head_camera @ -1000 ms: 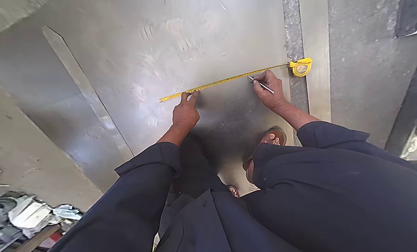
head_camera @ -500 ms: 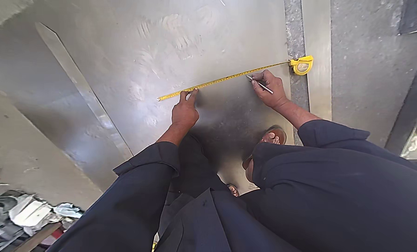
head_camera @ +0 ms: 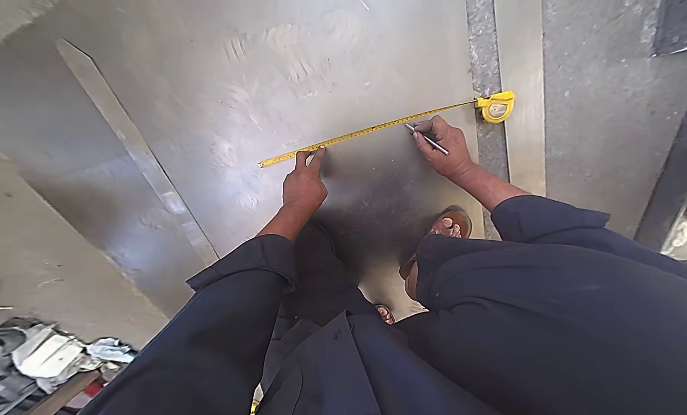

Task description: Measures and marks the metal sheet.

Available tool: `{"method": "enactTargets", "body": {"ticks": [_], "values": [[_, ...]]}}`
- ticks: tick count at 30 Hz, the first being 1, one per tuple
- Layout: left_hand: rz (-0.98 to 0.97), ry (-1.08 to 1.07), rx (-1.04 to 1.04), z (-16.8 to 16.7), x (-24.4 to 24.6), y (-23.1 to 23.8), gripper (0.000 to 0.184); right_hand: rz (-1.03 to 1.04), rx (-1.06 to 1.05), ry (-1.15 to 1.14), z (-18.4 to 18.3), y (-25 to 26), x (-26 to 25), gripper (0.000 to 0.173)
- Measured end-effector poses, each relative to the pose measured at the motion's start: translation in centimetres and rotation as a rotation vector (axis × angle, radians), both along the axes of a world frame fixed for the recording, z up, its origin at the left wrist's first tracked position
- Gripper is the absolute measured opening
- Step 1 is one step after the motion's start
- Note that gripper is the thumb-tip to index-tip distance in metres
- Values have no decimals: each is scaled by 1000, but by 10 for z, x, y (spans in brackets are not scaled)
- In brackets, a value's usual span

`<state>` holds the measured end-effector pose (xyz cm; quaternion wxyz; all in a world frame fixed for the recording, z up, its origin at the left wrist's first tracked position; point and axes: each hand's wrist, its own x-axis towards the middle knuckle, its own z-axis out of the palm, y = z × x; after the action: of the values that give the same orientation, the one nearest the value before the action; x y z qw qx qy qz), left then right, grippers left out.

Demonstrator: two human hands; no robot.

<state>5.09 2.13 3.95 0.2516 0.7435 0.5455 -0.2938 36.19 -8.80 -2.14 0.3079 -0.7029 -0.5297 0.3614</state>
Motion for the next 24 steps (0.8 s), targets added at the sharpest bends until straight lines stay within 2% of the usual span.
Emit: {"method": "enactTargets", "body": {"ticks": [5, 9, 11, 13, 14, 16, 18, 20, 24], "values": [[-2, -11, 10, -2, -3, 0, 78, 55, 41, -50, 0, 1, 0, 25], [-4, -11, 2, 0, -1, 1, 77, 148, 143, -249, 6, 6, 0, 25], [-11, -6, 0, 0, -1, 1, 78, 243, -24, -255, 25, 16, 4, 26], [-20, -6, 2, 0, -2, 1, 76, 420, -415, -96, 54, 41, 16, 25], [-21, -16, 11, -1, -2, 5, 75, 481, -499, -60, 60, 49, 19, 24], [-20, -17, 2, -1, -4, 1, 73, 389, -458, 10, 59, 32, 20, 21], [-9, -25, 16, -4, -4, 1, 74, 135, -316, 112, 45, 19, 20, 19], [-6, -16, 23, -6, -4, -1, 76, -37, -199, 237, 27, 11, 18, 17], [-19, -21, 21, -3, -4, 0, 74, -96, -101, 267, 13, 9, 9, 17]]}}
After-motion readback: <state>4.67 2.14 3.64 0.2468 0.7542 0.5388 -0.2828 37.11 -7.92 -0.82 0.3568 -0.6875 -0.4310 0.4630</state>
